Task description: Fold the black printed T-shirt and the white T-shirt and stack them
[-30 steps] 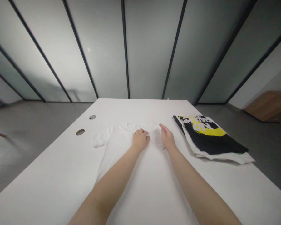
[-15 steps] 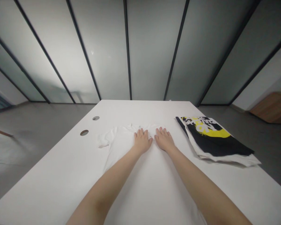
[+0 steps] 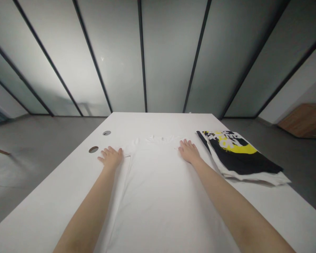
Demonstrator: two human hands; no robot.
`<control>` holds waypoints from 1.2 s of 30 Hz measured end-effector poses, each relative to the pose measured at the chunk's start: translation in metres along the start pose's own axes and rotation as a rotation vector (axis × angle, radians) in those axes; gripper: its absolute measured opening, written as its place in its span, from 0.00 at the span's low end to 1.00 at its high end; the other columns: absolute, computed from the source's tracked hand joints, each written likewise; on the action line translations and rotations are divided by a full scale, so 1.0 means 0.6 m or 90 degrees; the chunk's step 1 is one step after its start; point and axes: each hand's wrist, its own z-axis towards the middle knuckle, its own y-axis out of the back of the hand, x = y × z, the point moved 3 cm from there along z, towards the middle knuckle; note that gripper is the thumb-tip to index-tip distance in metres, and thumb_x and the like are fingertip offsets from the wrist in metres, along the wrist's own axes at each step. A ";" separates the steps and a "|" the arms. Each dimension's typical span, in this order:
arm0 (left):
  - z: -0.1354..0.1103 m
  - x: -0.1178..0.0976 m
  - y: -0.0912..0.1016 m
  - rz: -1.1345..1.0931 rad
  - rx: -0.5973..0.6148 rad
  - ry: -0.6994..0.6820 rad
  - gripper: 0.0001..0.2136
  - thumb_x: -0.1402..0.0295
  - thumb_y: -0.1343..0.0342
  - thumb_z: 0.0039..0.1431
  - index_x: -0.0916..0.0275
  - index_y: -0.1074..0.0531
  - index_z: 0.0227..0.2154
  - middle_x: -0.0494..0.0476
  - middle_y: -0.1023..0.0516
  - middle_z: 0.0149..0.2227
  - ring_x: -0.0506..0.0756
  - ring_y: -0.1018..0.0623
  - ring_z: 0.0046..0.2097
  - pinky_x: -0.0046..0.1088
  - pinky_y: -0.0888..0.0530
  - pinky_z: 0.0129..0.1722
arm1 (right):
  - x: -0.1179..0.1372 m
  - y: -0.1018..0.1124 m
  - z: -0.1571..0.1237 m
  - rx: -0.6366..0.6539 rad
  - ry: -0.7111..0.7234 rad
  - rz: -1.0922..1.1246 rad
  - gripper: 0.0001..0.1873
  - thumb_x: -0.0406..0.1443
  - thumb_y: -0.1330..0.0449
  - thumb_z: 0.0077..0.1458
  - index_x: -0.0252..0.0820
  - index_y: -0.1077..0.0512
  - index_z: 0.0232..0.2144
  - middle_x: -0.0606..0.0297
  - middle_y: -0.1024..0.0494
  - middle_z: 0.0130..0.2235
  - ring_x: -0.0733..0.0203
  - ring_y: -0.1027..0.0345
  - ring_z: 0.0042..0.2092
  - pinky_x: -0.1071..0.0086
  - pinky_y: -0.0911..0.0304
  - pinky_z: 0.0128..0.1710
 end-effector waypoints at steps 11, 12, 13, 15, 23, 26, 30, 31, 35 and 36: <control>0.057 -0.029 -0.004 -0.222 0.056 -0.065 0.08 0.64 0.46 0.62 0.60 0.27 0.40 0.69 0.18 0.44 0.68 0.19 0.49 0.42 0.26 0.48 | 0.000 -0.001 0.001 -0.007 0.003 -0.022 0.32 0.42 0.58 0.73 0.38 0.43 0.73 0.49 0.46 0.76 0.41 0.54 0.75 0.48 0.54 0.71; 0.063 -0.033 -0.003 -0.244 0.055 -0.070 0.07 0.66 0.46 0.62 0.60 0.28 0.41 0.66 0.18 0.42 0.65 0.19 0.46 0.40 0.26 0.45 | 0.000 -0.002 0.001 -0.008 0.001 -0.023 0.32 0.42 0.58 0.73 0.38 0.43 0.73 0.49 0.46 0.76 0.41 0.54 0.75 0.48 0.54 0.71; 0.067 -0.037 -0.001 -0.267 0.052 -0.076 0.08 0.67 0.46 0.62 0.60 0.29 0.43 0.64 0.18 0.41 0.63 0.19 0.44 0.38 0.26 0.43 | 0.000 -0.002 0.001 -0.008 -0.001 -0.022 0.32 0.42 0.57 0.73 0.38 0.43 0.73 0.49 0.46 0.76 0.41 0.54 0.76 0.48 0.54 0.71; 0.068 -0.047 0.002 -0.304 0.042 -0.090 0.10 0.68 0.46 0.62 0.60 0.31 0.47 0.63 0.18 0.43 0.60 0.19 0.42 0.35 0.26 0.42 | 0.000 -0.003 0.002 -0.009 -0.005 -0.021 0.32 0.42 0.57 0.73 0.39 0.43 0.74 0.49 0.47 0.76 0.42 0.54 0.76 0.48 0.54 0.71; -0.009 -0.120 0.013 -0.736 0.267 -0.241 0.24 0.60 0.40 0.63 0.55 0.38 0.59 0.67 0.21 0.57 0.55 0.17 0.40 0.33 0.21 0.38 | -0.001 -0.001 0.000 -0.008 -0.005 -0.019 0.31 0.42 0.57 0.73 0.40 0.42 0.73 0.50 0.46 0.76 0.42 0.53 0.75 0.48 0.54 0.71; -0.008 -0.117 0.012 -0.813 0.228 -0.234 0.20 0.57 0.47 0.67 0.56 0.37 0.59 0.67 0.20 0.57 0.57 0.16 0.44 0.36 0.19 0.39 | 0.000 0.002 -0.002 -0.007 -0.002 -0.022 0.31 0.42 0.58 0.74 0.39 0.42 0.73 0.50 0.46 0.76 0.41 0.54 0.75 0.49 0.54 0.71; 0.012 -0.082 -0.009 -0.569 0.082 -0.288 0.13 0.65 0.51 0.66 0.59 0.27 0.49 0.62 0.15 0.46 0.58 0.17 0.45 0.37 0.21 0.44 | 0.005 0.007 -0.005 -0.002 0.000 -0.025 0.30 0.42 0.57 0.73 0.41 0.41 0.73 0.50 0.45 0.76 0.41 0.53 0.75 0.49 0.53 0.71; 0.014 -0.074 -0.015 -0.484 0.073 -0.320 0.12 0.66 0.51 0.65 0.59 0.25 0.46 0.61 0.15 0.43 0.58 0.17 0.44 0.36 0.22 0.45 | 0.006 0.007 -0.007 -0.001 -0.002 -0.025 0.30 0.42 0.57 0.73 0.41 0.41 0.73 0.50 0.45 0.76 0.42 0.53 0.75 0.49 0.54 0.71; 0.010 -0.058 -0.030 -0.327 0.098 -0.399 0.12 0.66 0.48 0.61 0.59 0.20 0.40 0.59 0.15 0.37 0.59 0.17 0.41 0.35 0.23 0.45 | 0.009 0.013 -0.007 0.014 -0.009 -0.020 0.31 0.41 0.58 0.73 0.41 0.43 0.73 0.50 0.47 0.76 0.42 0.54 0.76 0.48 0.55 0.72; 0.008 -0.058 -0.030 -0.320 0.100 -0.408 0.12 0.66 0.47 0.61 0.59 0.19 0.40 0.60 0.15 0.38 0.60 0.17 0.41 0.35 0.24 0.46 | 0.010 0.017 -0.005 0.022 -0.011 -0.018 0.31 0.40 0.57 0.73 0.41 0.43 0.73 0.50 0.47 0.76 0.42 0.54 0.75 0.48 0.54 0.71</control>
